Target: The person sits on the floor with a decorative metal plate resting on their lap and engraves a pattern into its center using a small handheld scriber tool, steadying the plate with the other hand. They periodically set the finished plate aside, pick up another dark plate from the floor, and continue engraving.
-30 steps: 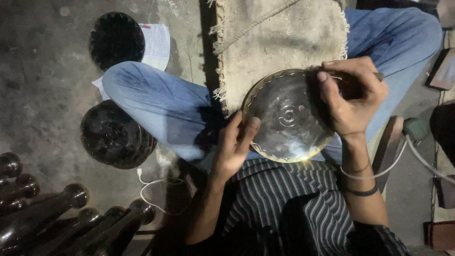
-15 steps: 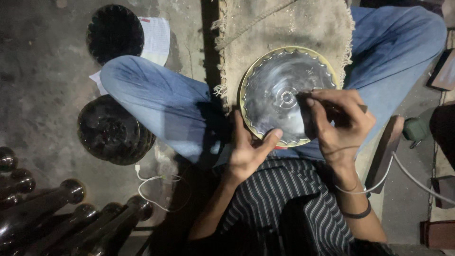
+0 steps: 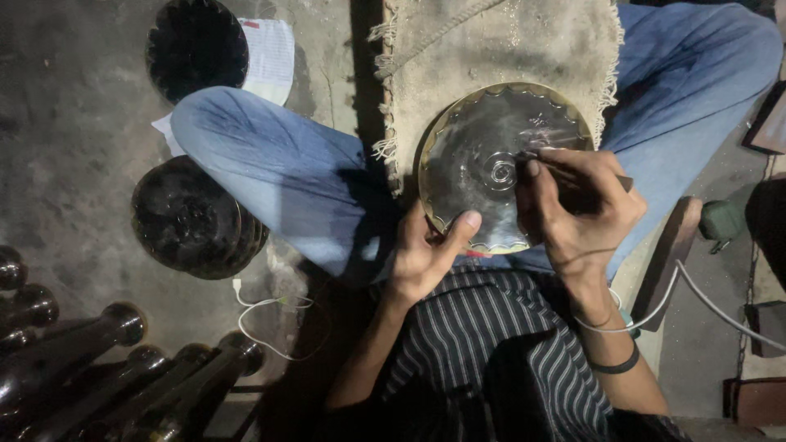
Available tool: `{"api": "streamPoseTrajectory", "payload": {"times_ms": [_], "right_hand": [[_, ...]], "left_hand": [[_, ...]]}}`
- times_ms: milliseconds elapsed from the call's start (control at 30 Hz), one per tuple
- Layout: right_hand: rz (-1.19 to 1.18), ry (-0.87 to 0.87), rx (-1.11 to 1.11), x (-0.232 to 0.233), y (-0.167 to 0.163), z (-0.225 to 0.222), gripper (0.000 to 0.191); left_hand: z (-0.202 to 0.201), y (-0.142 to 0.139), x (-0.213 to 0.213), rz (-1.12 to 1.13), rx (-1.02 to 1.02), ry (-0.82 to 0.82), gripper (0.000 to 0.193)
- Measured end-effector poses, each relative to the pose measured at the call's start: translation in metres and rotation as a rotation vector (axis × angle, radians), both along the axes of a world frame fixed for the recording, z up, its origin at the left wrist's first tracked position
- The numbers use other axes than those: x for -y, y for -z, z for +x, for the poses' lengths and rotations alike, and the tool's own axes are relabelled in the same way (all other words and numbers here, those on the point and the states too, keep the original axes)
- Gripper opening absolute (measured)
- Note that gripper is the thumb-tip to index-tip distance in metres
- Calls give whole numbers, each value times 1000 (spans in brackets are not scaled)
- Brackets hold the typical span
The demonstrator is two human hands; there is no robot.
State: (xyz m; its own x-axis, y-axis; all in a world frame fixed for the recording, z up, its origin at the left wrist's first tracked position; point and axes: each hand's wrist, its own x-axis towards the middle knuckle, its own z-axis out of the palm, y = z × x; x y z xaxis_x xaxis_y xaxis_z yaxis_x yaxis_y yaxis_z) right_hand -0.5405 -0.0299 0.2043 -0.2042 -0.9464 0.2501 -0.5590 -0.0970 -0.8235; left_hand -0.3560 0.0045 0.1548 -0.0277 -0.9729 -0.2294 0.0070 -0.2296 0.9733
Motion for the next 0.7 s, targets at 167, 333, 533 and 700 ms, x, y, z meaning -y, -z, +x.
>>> {"api": "streamPoseTrajectory", "payload": {"times_ms": [167, 333, 533, 700], "right_hand": [[-51, -8, -41, 2, 6, 3, 13], [-74, -15, -26, -1, 8, 6, 8], [-109, -13, -43, -1, 12, 6, 8], [-129, -57, -101, -1, 13, 4, 9]], "left_hand": [[1, -4, 1, -11, -18, 2, 56], [1, 5, 1, -23, 28, 22, 55], [2, 13, -5, -62, 98, 20, 56], [0, 10, -6, -92, 258, -30, 65]]}}
